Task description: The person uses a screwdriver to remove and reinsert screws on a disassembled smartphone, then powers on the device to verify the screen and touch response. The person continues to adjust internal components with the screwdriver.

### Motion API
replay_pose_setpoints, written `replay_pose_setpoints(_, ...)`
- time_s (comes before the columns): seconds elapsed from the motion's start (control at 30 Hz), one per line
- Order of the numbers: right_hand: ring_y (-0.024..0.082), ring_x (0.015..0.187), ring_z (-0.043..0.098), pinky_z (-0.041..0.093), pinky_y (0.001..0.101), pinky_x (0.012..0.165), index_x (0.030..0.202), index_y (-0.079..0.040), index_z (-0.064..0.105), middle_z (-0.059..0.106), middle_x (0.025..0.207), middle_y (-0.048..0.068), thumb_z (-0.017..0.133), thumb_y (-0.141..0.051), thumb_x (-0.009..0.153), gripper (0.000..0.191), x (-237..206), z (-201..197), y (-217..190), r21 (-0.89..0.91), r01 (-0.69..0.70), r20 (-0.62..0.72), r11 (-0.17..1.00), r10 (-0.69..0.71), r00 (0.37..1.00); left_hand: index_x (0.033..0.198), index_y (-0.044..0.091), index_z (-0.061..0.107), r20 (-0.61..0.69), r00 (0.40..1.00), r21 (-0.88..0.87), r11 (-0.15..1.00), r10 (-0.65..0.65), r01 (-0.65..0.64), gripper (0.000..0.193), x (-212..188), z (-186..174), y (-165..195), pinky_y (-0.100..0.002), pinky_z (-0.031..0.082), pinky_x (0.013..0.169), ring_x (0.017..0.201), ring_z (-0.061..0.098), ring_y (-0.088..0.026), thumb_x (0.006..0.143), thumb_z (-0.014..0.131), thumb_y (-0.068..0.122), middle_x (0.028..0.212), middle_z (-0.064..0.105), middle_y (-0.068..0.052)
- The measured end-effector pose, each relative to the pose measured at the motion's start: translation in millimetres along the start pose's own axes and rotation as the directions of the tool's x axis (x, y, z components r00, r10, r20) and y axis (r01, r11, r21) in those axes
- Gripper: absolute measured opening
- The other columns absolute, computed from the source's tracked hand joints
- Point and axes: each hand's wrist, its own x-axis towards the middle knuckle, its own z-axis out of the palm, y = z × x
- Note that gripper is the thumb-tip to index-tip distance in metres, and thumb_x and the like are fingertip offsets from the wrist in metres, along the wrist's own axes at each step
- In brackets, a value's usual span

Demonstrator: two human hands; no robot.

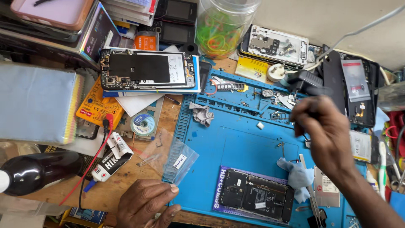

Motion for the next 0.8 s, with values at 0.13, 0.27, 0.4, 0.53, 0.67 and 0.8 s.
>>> replay_pose_setpoints(0.13, 0.02, 0.06, 0.068, 0.053, 0.037, 0.053, 0.107, -0.009, 0.061, 0.072, 0.078, 0.009, 0.067, -0.008, 0.095, 0.013, 39, 27, -4, -0.442, 0.0, 0.11, 0.897, 0.054, 0.992, 0.112, 0.01, 0.073, -0.013, 0.999, -0.015, 0.999, 0.045, -0.045, 0.032, 2, 1, -2, -0.032, 0.062, 0.075, 0.089, 0.074, -0.018, 0.086, 0.084, 0.026, 0.101, 0.073, -0.003)
replay_pose_setpoints(0.27, 0.025, 0.062, 0.067, 0.052, 0.0415, 0.057, 0.115, -0.013, 0.064, 0.068, 0.071, 0.011, 0.07, -0.002, 0.089, 0.028, 71, 54, -12, -0.54, 0.338, 0.316, 0.771, -0.187, 0.93, 0.112, 0.01, 0.074, 0.022, 1.0, -0.008, 1.0, -0.015, 0.015, 0.032, 0, -1, 0, -0.031, 0.063, 0.076, 0.09, 0.075, -0.018, 0.086, 0.084, 0.025, 0.102, 0.074, -0.003)
replay_pose_setpoints(0.4, 0.018, 0.057, 0.065, 0.052, 0.0364, 0.055, 0.124, -0.017, 0.061, 0.069, 0.066, 0.008, 0.068, -0.008, 0.094, 0.032, 86, 62, -19, -0.641, 0.111, 0.357, 0.759, 0.167, 0.919, 0.114, 0.011, 0.073, 0.034, 0.999, -0.013, 1.0, -0.022, 0.022, 0.033, -3, -2, 0, -0.03, 0.064, 0.076, 0.091, 0.075, -0.017, 0.086, 0.084, 0.026, 0.102, 0.073, -0.003)
replay_pose_setpoints(0.53, 0.01, 0.063, 0.064, 0.052, 0.0335, 0.05, 0.115, -0.012, 0.059, 0.072, 0.09, -0.004, 0.059, -0.012, 0.099, 0.016, 92, 50, -26, -0.347, 0.003, 0.256, 0.938, 0.092, 0.962, 0.117, 0.013, 0.072, 0.069, 0.997, -0.03, 0.999, -0.017, 0.019, 0.036, -5, -1, -2, -0.029, 0.064, 0.077, 0.092, 0.074, -0.015, 0.087, 0.085, 0.029, 0.102, 0.073, -0.001)
replay_pose_setpoints(0.67, 0.018, 0.05, 0.051, 0.042, 0.0409, 0.047, 0.125, -0.021, 0.062, 0.057, 0.06, 0.007, 0.055, -0.024, 0.105, 0.021, 98, 54, -25, -0.572, -0.116, 0.282, 0.812, 0.327, 0.902, 0.118, 0.013, 0.072, 0.076, 0.997, -0.051, 0.998, -0.028, 0.032, 0.037, -6, 0, -2, -0.029, 0.064, 0.077, 0.092, 0.074, -0.014, 0.087, 0.085, 0.028, 0.103, 0.073, -0.001)
replay_pose_setpoints(0.8, 0.016, 0.046, 0.053, 0.042, 0.0388, 0.048, 0.121, -0.013, 0.061, 0.059, 0.06, 0.004, 0.053, -0.019, 0.101, 0.023, 99, 54, -28, -0.522, 0.131, 0.383, 0.843, 0.095, 0.919, 0.118, 0.013, 0.072, 0.068, 0.997, -0.048, 0.998, -0.034, 0.037, 0.038, -7, 0, -2, -0.029, 0.064, 0.077, 0.092, 0.074, -0.014, 0.086, 0.085, 0.029, 0.104, 0.073, -0.001)
